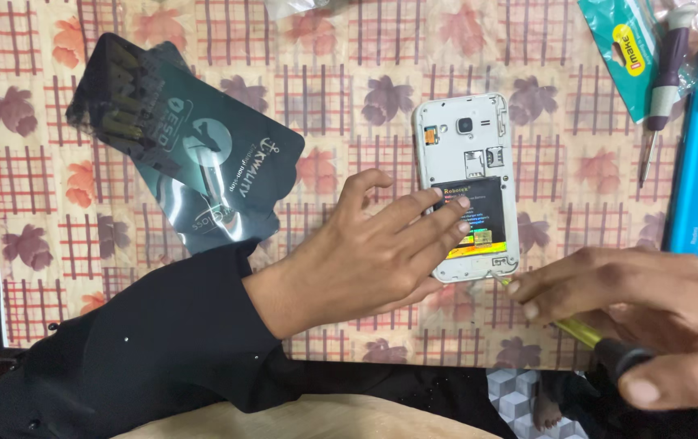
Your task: The person uses a screwdriver to remove screws and detach components from two different smartphones. They remove the back cover and battery from a white phone and manipulate internal parts of a black phone.
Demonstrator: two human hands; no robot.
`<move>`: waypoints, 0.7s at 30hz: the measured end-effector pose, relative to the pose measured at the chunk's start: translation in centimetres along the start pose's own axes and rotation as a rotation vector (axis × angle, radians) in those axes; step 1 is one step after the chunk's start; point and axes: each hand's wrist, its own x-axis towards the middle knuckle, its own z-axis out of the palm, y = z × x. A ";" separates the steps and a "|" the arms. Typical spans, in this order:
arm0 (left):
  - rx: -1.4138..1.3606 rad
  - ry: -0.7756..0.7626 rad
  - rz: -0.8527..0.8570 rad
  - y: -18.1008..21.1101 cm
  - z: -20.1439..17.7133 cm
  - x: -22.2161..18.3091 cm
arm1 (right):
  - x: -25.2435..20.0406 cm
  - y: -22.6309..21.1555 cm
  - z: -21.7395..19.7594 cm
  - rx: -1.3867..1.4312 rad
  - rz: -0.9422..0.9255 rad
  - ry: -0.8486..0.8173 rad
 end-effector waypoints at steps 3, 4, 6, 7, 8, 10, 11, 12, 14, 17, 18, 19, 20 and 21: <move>-0.030 0.004 -0.023 0.1 -0.1 0.2 | 0.7 -0.4 0.4 0.003 -0.028 -0.050; -0.052 0.004 -0.036 0.1 -0.2 0.3 | 1.1 -0.4 0.4 -0.049 -0.078 -0.059; -0.058 -0.001 -0.053 0.2 -0.4 0.3 | 1.4 0.0 0.6 -0.094 -0.179 -0.001; -0.043 -0.004 -0.059 0.3 -0.6 0.2 | 1.5 0.5 1.0 -0.087 -0.227 0.064; -0.029 -0.006 -0.066 0.4 -0.6 0.2 | 1.3 0.6 0.7 -0.089 -0.196 0.080; -0.043 -0.020 -0.061 0.3 -0.7 0.2 | 0.6 1.0 0.2 -0.102 -0.049 0.063; -0.049 -0.027 -0.060 0.3 -0.7 0.2 | 0.4 1.3 0.0 -0.148 -0.053 0.047; -0.045 -0.026 -0.060 0.3 -0.8 0.2 | 0.3 1.5 -0.4 -0.194 -0.057 0.032; -0.034 -0.026 -0.062 0.3 -0.9 0.3 | 0.4 1.7 -0.6 -0.356 -0.301 0.041; -0.032 -0.027 -0.054 0.2 -1.3 0.4 | 0.2 0.7 -0.4 -0.336 -0.278 0.020; -0.018 -0.026 -0.048 0.2 -1.4 0.5 | 0.3 0.2 -0.1 -0.330 -0.270 0.014; -0.003 -0.025 -0.042 0.2 -1.5 0.5 | 0.3 -0.3 0.1 -0.324 -0.263 0.007; 0.013 -0.024 -0.037 0.2 -1.6 0.6 | 0.5 -0.6 0.5 -0.319 -0.256 0.000; 0.023 -0.015 -0.022 0.2 -1.6 0.7 | 0.6 -0.7 0.8 -0.326 -0.295 0.048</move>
